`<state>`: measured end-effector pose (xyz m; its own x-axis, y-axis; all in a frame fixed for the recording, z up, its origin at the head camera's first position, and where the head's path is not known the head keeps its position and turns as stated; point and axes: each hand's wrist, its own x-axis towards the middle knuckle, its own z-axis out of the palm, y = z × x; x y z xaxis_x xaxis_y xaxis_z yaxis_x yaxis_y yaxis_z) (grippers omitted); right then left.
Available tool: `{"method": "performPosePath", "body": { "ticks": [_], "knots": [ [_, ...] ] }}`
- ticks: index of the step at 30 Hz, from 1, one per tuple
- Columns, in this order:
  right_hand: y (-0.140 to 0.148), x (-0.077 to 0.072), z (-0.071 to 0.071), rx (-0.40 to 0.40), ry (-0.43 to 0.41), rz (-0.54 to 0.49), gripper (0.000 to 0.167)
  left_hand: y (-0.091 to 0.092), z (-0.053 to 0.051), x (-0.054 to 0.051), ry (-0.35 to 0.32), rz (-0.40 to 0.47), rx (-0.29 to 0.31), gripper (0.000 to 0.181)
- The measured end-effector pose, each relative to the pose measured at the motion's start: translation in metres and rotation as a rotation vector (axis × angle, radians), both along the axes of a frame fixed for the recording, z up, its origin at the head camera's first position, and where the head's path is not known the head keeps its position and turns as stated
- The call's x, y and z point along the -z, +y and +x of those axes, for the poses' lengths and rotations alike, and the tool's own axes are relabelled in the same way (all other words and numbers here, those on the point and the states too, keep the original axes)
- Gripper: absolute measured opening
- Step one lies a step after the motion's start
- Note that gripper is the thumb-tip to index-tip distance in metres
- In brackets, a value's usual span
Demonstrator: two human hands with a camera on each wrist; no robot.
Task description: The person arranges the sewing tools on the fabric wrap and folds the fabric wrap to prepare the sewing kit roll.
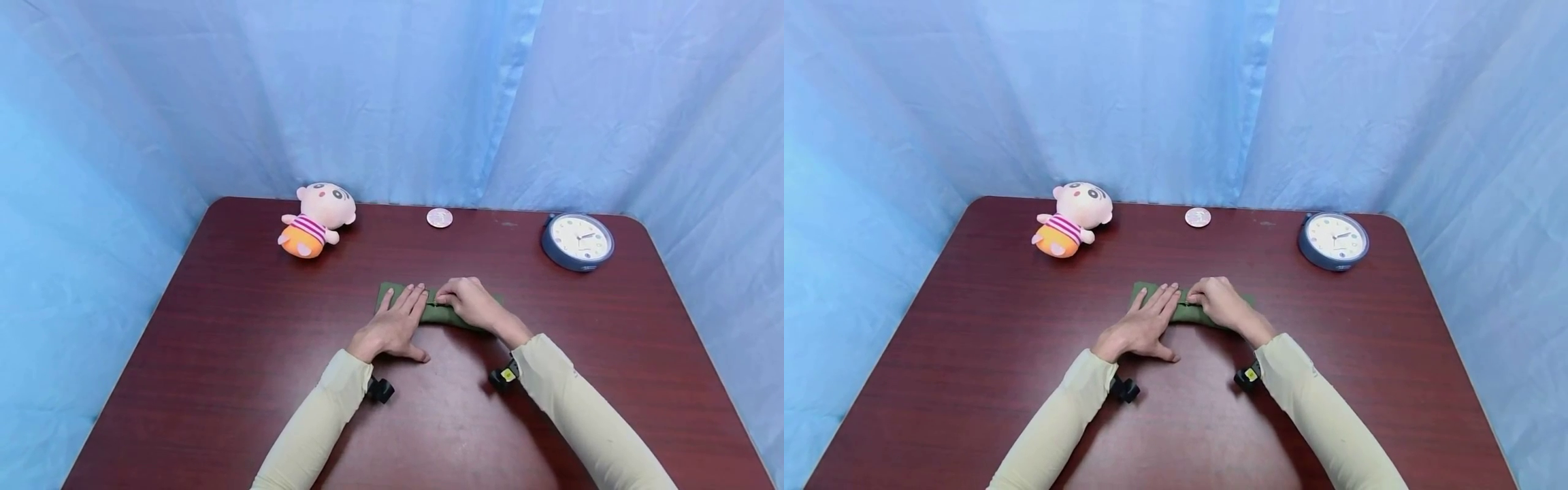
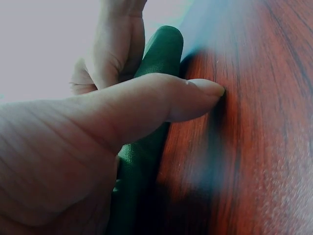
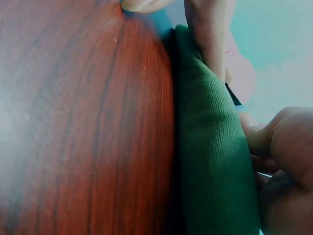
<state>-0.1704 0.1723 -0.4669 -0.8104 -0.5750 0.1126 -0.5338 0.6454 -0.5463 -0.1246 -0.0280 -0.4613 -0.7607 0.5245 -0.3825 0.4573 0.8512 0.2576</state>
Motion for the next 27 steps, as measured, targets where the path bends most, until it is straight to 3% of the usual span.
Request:
{"method": "performPosePath", "body": {
  "ticks": [8,13,18,23,27],
  "knots": [
    [-0.001,0.004,0.002,0.018,0.036,-0.023,0.009,0.000,0.001,0.000,0.010,0.013,0.000,0.118],
    [0.001,0.002,0.002,-0.067,0.098,0.012,0.010,0.000,0.000,0.001,0.008,0.005,0.000,0.118],
    [0.001,-0.009,0.010,-0.167,0.146,0.124,0.014,0.000,0.000,0.000,-0.005,-0.003,0.002,0.118],
    [-0.006,-0.013,0.020,-0.230,0.372,0.318,0.033,-0.001,0.000,0.000,-0.010,-0.006,0.000,0.118],
    [-0.011,-0.010,0.026,-0.246,0.570,0.412,0.034,-0.001,0.000,0.000,-0.008,-0.009,0.003,0.117]
  ]
}}
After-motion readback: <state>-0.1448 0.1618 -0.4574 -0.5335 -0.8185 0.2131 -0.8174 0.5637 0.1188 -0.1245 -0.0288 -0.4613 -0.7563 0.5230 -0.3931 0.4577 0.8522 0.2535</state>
